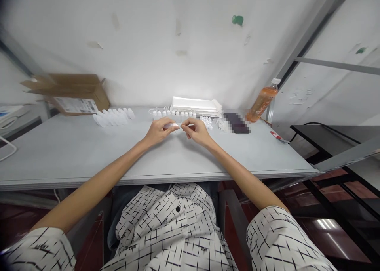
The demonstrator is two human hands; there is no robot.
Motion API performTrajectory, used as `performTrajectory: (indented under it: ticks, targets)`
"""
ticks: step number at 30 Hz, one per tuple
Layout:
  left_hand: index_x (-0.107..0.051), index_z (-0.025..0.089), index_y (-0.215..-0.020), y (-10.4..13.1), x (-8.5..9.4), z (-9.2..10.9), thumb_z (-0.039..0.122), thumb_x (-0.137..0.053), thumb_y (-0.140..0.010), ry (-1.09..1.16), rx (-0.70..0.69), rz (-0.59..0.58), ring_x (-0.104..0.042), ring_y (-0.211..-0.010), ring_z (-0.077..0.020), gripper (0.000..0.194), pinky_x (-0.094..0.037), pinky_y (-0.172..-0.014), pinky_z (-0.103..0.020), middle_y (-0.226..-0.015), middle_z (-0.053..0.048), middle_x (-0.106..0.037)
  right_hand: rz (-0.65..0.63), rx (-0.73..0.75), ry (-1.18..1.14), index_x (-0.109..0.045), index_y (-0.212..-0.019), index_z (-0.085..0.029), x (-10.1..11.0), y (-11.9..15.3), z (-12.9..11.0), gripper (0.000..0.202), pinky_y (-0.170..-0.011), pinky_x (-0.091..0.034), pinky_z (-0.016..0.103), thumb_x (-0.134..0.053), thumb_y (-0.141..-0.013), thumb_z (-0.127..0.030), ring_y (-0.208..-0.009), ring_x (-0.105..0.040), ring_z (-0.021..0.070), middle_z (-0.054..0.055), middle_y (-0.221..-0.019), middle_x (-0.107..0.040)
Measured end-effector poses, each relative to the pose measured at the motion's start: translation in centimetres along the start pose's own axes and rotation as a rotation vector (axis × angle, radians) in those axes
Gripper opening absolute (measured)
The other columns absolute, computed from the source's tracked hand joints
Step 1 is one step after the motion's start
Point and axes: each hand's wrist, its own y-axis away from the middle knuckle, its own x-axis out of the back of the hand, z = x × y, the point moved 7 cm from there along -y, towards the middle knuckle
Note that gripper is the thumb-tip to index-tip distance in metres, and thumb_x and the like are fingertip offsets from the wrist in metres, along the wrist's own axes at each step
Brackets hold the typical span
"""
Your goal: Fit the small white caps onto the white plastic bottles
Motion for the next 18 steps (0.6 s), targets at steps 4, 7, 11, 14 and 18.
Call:
performTrajectory:
  ticks: [4,7,11,14,18]
  targets:
    - [-0.066,0.018,-0.085,0.12,0.03,0.10,0.059,-0.052,-0.091,-0.069,-0.044,0.014,-0.052,-0.072,-0.0152,0.043,-0.037,-0.063,-0.027,-0.084,-0.004,-0.064,-0.007,0.008,-0.002,-0.061,-0.078,-0.017,-0.05,0.03,0.08,0.031,-0.042,-0.034,0.023,-0.068,-0.082,-0.048,-0.045,-0.049,0.0069,-0.001,-0.070,-0.057]
    - [-0.066,0.019,-0.086,0.14,0.00,0.17,0.059,-0.053,-0.091,-0.096,-0.063,0.015,-0.050,-0.070,-0.0149,0.043,-0.035,-0.062,-0.027,-0.083,-0.004,-0.064,-0.004,-0.002,-0.002,-0.062,-0.079,-0.017,-0.06,0.10,0.24,0.031,-0.042,-0.034,0.024,-0.068,-0.082,-0.047,-0.045,-0.049,0.0072,-0.001,-0.070,-0.056]
    - [-0.066,0.018,-0.086,0.12,-0.12,0.13,0.059,-0.052,-0.091,-0.103,-0.041,0.005,-0.050,-0.069,-0.0150,0.044,-0.035,-0.062,-0.028,-0.083,-0.004,-0.064,-0.001,-0.002,0.007,-0.062,-0.079,-0.017,-0.16,0.15,0.49,0.029,-0.043,-0.034,0.024,-0.067,-0.083,-0.046,-0.045,-0.049,0.0075,-0.001,-0.068,-0.056]
    - [-0.065,0.017,-0.086,0.06,-0.26,0.05,0.060,-0.051,-0.091,-0.105,-0.023,0.000,-0.052,-0.071,-0.0159,0.046,-0.036,-0.064,-0.028,-0.084,-0.005,-0.065,0.001,0.000,0.022,-0.062,-0.080,-0.017,-0.28,0.15,0.61,0.029,-0.043,-0.034,0.024,-0.066,-0.084,-0.045,-0.044,-0.048,0.0071,-0.001,-0.066,-0.056]
    - [-0.064,0.017,-0.082,-0.10,-0.57,-0.17,0.062,-0.049,-0.091,-0.080,-0.003,-0.022,-0.052,-0.069,-0.0157,0.048,-0.037,-0.065,-0.028,-0.081,-0.005,-0.064,0.008,-0.001,0.042,-0.062,-0.079,-0.017,-0.37,0.17,0.57,0.026,-0.044,-0.034,0.024,-0.064,-0.085,-0.043,-0.044,-0.048,0.0066,-0.001,-0.069,-0.056]
